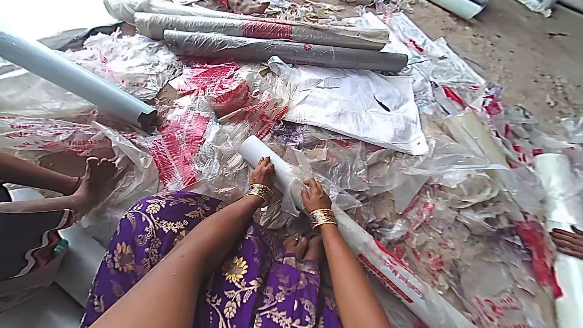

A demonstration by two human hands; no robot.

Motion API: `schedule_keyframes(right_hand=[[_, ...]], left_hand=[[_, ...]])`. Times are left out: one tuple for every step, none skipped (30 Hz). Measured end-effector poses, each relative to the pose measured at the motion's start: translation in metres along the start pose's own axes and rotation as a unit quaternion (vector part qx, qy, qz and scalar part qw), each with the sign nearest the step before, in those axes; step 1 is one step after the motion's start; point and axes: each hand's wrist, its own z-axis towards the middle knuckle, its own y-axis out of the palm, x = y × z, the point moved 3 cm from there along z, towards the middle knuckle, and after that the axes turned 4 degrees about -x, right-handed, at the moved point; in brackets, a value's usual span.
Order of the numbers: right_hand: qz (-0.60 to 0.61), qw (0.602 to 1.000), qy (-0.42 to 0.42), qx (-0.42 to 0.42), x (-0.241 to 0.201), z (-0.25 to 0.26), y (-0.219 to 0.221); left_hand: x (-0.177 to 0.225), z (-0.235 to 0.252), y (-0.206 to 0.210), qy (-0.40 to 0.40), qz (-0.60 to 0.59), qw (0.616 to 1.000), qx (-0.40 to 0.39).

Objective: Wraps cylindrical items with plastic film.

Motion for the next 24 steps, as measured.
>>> schedule_keyframes(right_hand=[[0.000,1.000,0.000,0.002,-0.0001,0.0001,0.0004],[-0.001,1.000,-0.001,0.006,-0.0001,0.0000,0.0007],[-0.002,1.000,-0.001,0.006,0.0001,-0.0005,0.0010],[-0.003,1.000,-0.002,0.008,0.0000,-0.0010,0.0011],[-0.005,1.000,0.000,0.008,-0.0007,-0.0016,0.0010],[-0.007,1.000,0.001,0.010,-0.0015,-0.0019,0.0007],[-0.009,1.000,0.002,0.011,-0.0021,-0.0022,0.0007],[-0.009,1.000,0.004,0.011,-0.0019,-0.0024,0.0012],[-0.008,1.000,0.005,0.010,-0.0019,-0.0025,0.0016],[-0.008,1.000,0.005,0.009,-0.0027,-0.0023,0.0019],[-0.008,1.000,0.004,0.009,-0.0035,-0.0020,0.0023],[-0.008,1.000,0.003,0.012,-0.0032,-0.0020,0.0025],[-0.011,1.000,0.002,0.014,-0.0024,-0.0021,0.0022],[-0.012,1.000,0.002,0.014,-0.0014,-0.0024,0.0020],[-0.012,1.000,0.001,0.013,-0.0012,-0.0029,0.0022],[-0.011,1.000,0.000,0.011,-0.0022,-0.0034,0.0020],[-0.011,1.000,-0.001,0.009,-0.0032,-0.0032,0.0015],[-0.011,1.000,-0.001,0.009,-0.0037,-0.0029,0.0013],[-0.012,1.000,0.000,0.010,-0.0039,-0.0027,0.0014],[-0.012,1.000,0.000,0.012,-0.0038,-0.0028,0.0016],[-0.014,1.000,0.000,0.013,-0.0034,-0.0031,0.0017],[-0.015,1.000,0.000,0.012,-0.0030,-0.0032,0.0017],[-0.015,1.000,-0.001,0.012,-0.0029,-0.0029,0.0019],[-0.017,1.000,-0.001,0.011,-0.0029,-0.0031,0.0021]], left_hand=[[0.0002,0.0002,0.0001,-0.003,-0.003,1.000,-0.001],[0.0003,0.0007,0.0003,-0.004,-0.006,1.000,0.000],[0.0004,0.0008,0.0007,-0.004,-0.005,1.000,-0.002],[0.0003,0.0012,0.0014,-0.002,-0.003,1.000,-0.001],[-0.0003,0.0014,0.0020,0.001,0.000,1.000,0.003],[-0.0007,0.0021,0.0023,0.001,0.009,1.000,0.008],[-0.0005,0.0026,0.0022,0.001,0.021,1.000,0.007],[0.0002,0.0027,0.0017,0.000,0.035,0.999,0.001],[0.0016,0.0028,0.0003,-0.001,0.052,0.999,-0.007],[0.0026,0.0032,-0.0022,-0.002,0.066,0.998,-0.016],[0.0030,0.0035,-0.0051,-0.003,0.073,0.997,-0.026],[0.0034,0.0039,-0.0068,-0.003,0.076,0.997,-0.035],[0.0039,0.0039,-0.0075,0.001,0.076,0.996,-0.044],[0.0037,0.0033,-0.0070,0.009,0.077,0.996,-0.047],[0.0026,0.0021,-0.0063,0.017,0.078,0.996,-0.045],[0.0012,0.0008,-0.0060,0.023,0.080,0.996,-0.041],[0.0000,0.0003,-0.0057,0.027,0.083,0.995,-0.038],[-0.0011,0.0002,-0.0051,0.030,0.090,0.995,-0.037],[-0.0020,0.0002,-0.0045,0.032,0.097,0.994,-0.040],[-0.0022,0.0003,-0.0043,0.036,0.103,0.993,-0.045],[-0.0016,0.0004,-0.0045,0.040,0.107,0.992,-0.050],[-0.0009,0.0009,-0.0050,0.044,0.114,0.991,-0.054],[-0.0004,0.0015,-0.0059,0.048,0.123,0.990,-0.058],[-0.0001,0.0019,-0.0062,0.052,0.132,0.988,-0.060]])
